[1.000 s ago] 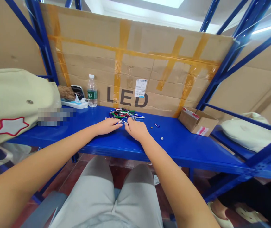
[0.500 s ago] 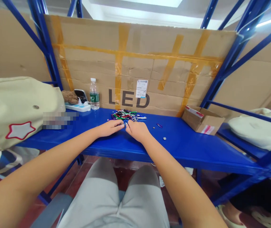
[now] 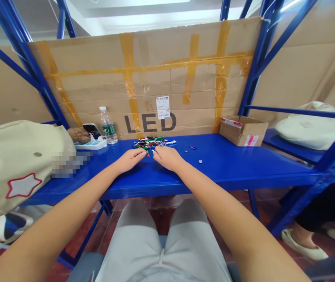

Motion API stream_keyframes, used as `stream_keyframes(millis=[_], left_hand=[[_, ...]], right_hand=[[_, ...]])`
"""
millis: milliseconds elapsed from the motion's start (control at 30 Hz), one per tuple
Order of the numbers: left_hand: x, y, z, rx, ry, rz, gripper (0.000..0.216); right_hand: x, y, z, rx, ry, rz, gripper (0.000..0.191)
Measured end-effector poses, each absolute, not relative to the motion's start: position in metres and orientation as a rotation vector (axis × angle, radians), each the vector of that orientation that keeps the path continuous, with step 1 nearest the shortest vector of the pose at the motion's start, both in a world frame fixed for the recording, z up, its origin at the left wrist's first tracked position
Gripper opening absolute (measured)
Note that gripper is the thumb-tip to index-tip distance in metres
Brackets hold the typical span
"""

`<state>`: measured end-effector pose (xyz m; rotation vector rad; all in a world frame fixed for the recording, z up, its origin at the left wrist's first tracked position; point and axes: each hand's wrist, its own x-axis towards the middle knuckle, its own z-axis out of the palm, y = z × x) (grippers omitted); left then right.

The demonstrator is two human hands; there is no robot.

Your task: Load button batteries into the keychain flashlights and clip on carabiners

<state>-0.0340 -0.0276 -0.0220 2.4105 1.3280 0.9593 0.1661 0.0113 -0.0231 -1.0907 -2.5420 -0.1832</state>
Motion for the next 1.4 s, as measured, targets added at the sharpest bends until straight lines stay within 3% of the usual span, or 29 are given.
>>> stream_keyframes(millis=[533, 900, 1400], left_hand=[[-0.027, -0.029, -0.028, 2.592, 1.296, 0.877, 0.031], [-0.021, -0.032, -0.032, 2.633, 1.713, 0.676, 0.032], [-0.039, -0.022, -0.028, 2.404, 1.692, 1.066, 0.027]], right_hand=[[0.16, 0.019, -0.032, -0.98, -2.533, 0.058, 0.024], [0.16, 0.018, -0.03, -0.928, -2.508, 0.264, 0.027], [0.173, 0.032, -0.028, -0.949, -2.275, 0.496, 0.028]])
